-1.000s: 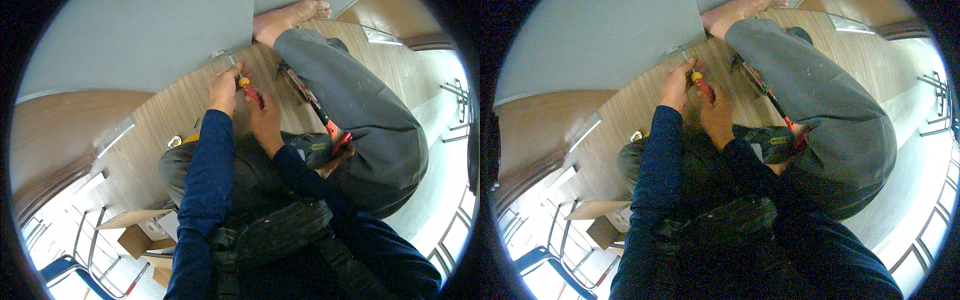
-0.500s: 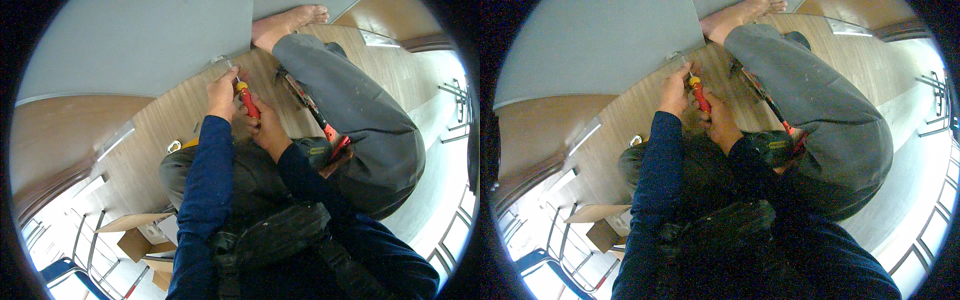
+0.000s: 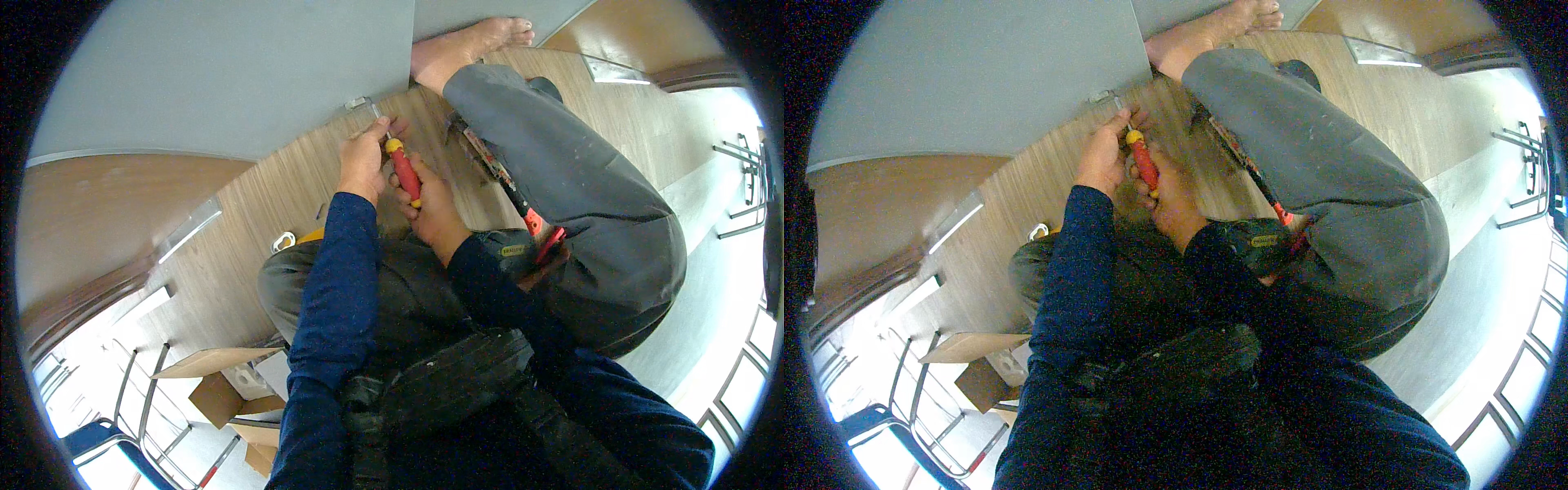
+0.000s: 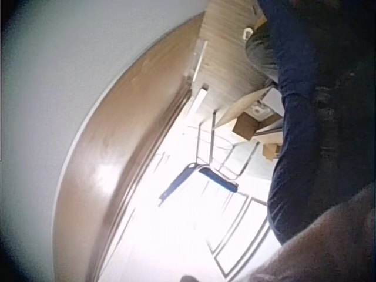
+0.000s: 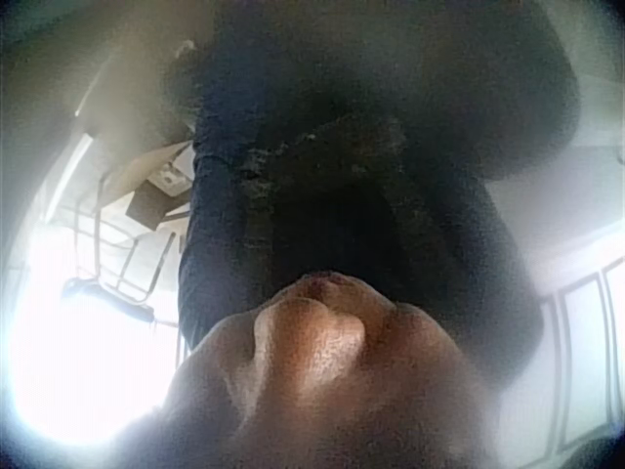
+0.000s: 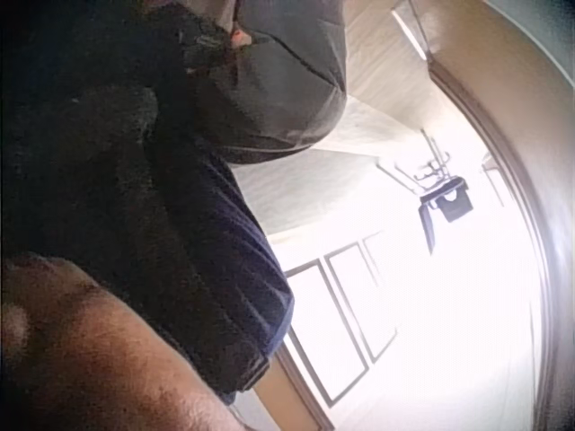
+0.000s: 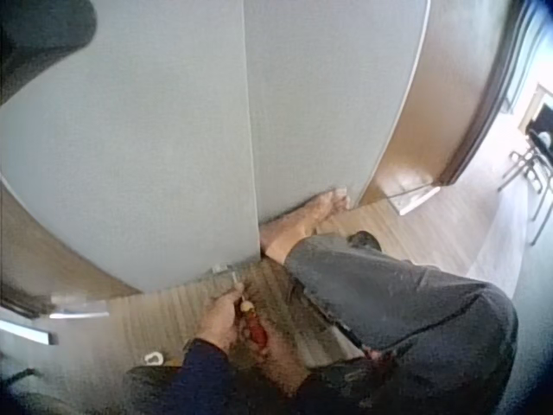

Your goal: The person sits on the floor and installs a lock mechanism into a cabinet door. They use a screwdriver to secure the lock and handle various small parts from a cardboard box.

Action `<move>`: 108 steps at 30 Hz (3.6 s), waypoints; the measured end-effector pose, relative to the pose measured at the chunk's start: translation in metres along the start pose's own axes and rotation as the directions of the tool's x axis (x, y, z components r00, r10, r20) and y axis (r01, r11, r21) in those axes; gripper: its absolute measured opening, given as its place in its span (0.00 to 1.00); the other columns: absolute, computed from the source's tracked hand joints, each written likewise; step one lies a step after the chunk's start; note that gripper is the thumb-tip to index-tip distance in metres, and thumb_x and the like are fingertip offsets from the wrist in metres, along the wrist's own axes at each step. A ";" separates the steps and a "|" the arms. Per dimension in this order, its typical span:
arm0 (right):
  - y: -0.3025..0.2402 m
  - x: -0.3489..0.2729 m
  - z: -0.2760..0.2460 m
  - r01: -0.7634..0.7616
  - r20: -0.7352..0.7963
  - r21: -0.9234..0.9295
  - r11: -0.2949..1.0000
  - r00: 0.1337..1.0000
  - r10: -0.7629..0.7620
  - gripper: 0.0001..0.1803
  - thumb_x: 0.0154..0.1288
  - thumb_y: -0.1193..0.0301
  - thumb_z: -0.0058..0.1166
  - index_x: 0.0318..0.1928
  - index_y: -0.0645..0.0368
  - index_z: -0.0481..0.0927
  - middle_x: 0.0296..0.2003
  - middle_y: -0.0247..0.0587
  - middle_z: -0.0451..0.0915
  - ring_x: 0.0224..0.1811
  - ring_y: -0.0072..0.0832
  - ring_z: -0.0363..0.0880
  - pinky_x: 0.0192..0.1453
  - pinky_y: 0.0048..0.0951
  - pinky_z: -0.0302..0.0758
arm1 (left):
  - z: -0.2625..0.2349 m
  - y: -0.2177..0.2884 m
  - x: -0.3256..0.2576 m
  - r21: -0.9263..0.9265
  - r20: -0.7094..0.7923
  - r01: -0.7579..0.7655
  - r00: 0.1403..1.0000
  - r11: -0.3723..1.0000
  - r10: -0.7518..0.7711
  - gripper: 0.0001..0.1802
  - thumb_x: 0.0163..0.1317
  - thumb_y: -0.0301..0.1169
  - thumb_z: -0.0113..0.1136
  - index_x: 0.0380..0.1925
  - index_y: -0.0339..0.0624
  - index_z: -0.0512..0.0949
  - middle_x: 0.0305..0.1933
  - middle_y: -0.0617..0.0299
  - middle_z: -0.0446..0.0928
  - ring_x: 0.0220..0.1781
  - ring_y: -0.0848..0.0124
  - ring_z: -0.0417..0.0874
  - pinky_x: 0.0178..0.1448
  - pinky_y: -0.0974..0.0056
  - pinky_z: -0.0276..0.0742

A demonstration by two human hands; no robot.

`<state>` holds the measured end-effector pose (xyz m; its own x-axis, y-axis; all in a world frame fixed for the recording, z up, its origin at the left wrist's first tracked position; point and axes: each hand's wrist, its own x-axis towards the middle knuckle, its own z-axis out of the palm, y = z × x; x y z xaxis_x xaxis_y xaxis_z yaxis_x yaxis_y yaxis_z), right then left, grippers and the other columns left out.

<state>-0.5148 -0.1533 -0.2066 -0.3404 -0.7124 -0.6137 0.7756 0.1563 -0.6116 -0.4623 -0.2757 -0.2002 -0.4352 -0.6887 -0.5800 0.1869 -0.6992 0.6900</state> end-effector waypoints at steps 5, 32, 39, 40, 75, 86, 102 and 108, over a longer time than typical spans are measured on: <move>0.018 0.011 0.000 0.509 0.276 -0.860 -0.034 0.409 -0.870 0.19 0.63 0.57 0.57 0.45 0.57 0.73 0.27 0.31 0.74 0.17 0.19 0.67 0.16 0.21 0.59 | 0.007 0.004 -0.005 0.130 -0.078 -0.025 0.996 0.991 0.035 0.17 0.65 0.30 0.53 0.49 0.28 0.75 0.44 0.50 0.81 0.40 0.65 0.82 0.44 0.65 0.76; -0.009 -0.016 0.030 -0.037 -0.107 -0.060 0.998 0.994 0.030 0.16 0.64 0.60 0.57 0.46 0.55 0.73 0.29 0.33 0.77 0.19 0.20 0.70 0.20 0.24 0.65 | -0.013 0.002 0.012 0.106 -0.128 -0.043 0.990 0.993 0.057 0.13 0.61 0.30 0.58 0.40 0.29 0.80 0.37 0.53 0.82 0.36 0.67 0.82 0.39 0.66 0.75; 0.000 -0.003 0.016 0.343 -0.067 -0.643 0.685 0.866 -0.496 0.19 0.64 0.56 0.55 0.48 0.53 0.72 0.30 0.32 0.77 0.17 0.16 0.66 0.17 0.21 0.59 | 0.005 0.006 0.001 0.175 -0.142 -0.086 0.983 0.981 0.112 0.12 0.59 0.30 0.60 0.36 0.30 0.82 0.37 0.54 0.82 0.35 0.68 0.80 0.39 0.66 0.74; 0.008 0.010 0.002 0.465 0.068 -0.795 0.390 0.707 -0.704 0.20 0.64 0.55 0.55 0.49 0.52 0.71 0.30 0.31 0.77 0.17 0.16 0.65 0.16 0.20 0.58 | 0.013 0.005 0.001 0.171 -0.139 -0.091 0.983 0.981 0.116 0.12 0.59 0.30 0.60 0.35 0.30 0.82 0.36 0.55 0.82 0.34 0.68 0.80 0.39 0.66 0.74; 0.007 0.012 -0.003 0.086 0.034 -0.169 0.982 0.996 -0.081 0.19 0.64 0.53 0.54 0.43 0.56 0.73 0.33 0.34 0.77 0.23 0.20 0.71 0.23 0.22 0.66 | 0.012 0.009 0.002 0.137 -0.289 -0.208 0.927 0.968 0.240 0.10 0.55 0.27 0.65 0.36 0.32 0.83 0.34 0.59 0.82 0.34 0.72 0.78 0.41 0.69 0.73; 0.002 0.017 -0.013 -0.212 0.236 0.312 0.926 0.961 0.141 0.20 0.66 0.56 0.53 0.47 0.58 0.73 0.33 0.38 0.79 0.25 0.25 0.74 0.25 0.26 0.68 | 0.013 0.013 0.000 0.098 -0.282 -0.149 0.944 0.984 0.171 0.11 0.53 0.26 0.66 0.37 0.35 0.83 0.37 0.59 0.83 0.38 0.70 0.80 0.45 0.67 0.74; -0.013 0.009 -0.024 -0.206 0.231 -0.015 0.978 0.951 0.204 0.22 0.72 0.52 0.41 0.52 0.57 0.71 0.32 0.35 0.77 0.30 0.26 0.75 0.32 0.27 0.72 | 0.007 0.009 0.007 -0.042 -0.219 -0.147 0.966 0.988 0.134 0.10 0.56 0.25 0.63 0.38 0.33 0.81 0.36 0.57 0.83 0.35 0.71 0.81 0.39 0.67 0.76; -0.016 -0.008 -0.004 -0.060 0.079 -0.305 0.951 0.993 0.088 0.21 0.68 0.54 0.48 0.48 0.60 0.73 0.31 0.37 0.77 0.30 0.27 0.76 0.33 0.27 0.72 | -0.005 0.006 0.016 0.023 -0.252 -0.151 0.956 0.988 0.152 0.09 0.55 0.25 0.64 0.37 0.35 0.82 0.36 0.58 0.83 0.36 0.71 0.81 0.39 0.67 0.76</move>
<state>-0.5266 -0.1475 -0.1942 -0.2275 -0.7480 -0.6235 0.5955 0.3998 -0.6968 -0.4638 -0.2924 -0.2073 -0.1655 -0.8126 -0.5588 0.2303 -0.5828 0.7793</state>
